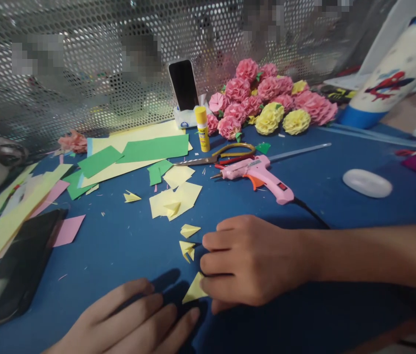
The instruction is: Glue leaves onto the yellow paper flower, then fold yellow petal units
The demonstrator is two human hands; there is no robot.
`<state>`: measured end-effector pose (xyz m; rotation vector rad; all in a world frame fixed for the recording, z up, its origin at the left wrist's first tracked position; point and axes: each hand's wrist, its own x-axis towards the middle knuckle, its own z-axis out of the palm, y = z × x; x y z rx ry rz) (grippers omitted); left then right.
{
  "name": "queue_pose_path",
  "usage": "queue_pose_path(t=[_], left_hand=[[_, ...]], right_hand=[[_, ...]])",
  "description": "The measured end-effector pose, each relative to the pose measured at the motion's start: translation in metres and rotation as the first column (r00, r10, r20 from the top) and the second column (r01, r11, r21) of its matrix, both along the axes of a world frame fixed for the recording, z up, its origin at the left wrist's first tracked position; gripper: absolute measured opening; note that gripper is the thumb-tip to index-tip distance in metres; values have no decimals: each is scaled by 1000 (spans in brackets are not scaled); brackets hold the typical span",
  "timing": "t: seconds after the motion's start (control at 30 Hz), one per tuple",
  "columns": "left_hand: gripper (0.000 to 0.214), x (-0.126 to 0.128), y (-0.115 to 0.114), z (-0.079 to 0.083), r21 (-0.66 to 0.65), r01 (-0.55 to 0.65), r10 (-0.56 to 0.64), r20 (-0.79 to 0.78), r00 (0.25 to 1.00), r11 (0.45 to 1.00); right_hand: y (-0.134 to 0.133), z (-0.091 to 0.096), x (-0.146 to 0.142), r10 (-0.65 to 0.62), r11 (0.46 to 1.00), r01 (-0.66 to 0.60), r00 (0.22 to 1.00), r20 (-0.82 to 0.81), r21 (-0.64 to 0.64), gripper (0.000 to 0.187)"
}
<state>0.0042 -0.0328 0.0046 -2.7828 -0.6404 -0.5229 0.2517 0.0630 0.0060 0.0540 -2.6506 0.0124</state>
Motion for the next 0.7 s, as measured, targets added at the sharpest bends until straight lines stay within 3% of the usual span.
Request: queue_pose_path(t=[0.17, 0.3, 0.43, 0.53, 0.7], left_hand=[[38, 5, 6, -4, -108, -82, 89, 61, 994, 991], [38, 3, 9, -15, -108, -43, 59, 142, 988, 993], [37, 0, 11, -20, -138, -8, 31, 163, 986, 990], [38, -2, 13, -12, -170, 7, 23, 177, 984, 985], [36, -3, 16, 8, -302, 5, 33, 122, 992, 953]], right_hand=[[-6, 2, 2, -11, 1000, 11, 1000, 20, -3, 35], [-23, 1, 2, -199, 980, 200, 978, 67, -10, 31], [-39, 1, 4, -188, 981, 192, 971, 147, -14, 28], [-50, 3, 7, -122, 991, 133, 967, 225, -33, 28], [-57, 5, 12, -184, 980, 196, 963, 197, -43, 33]])
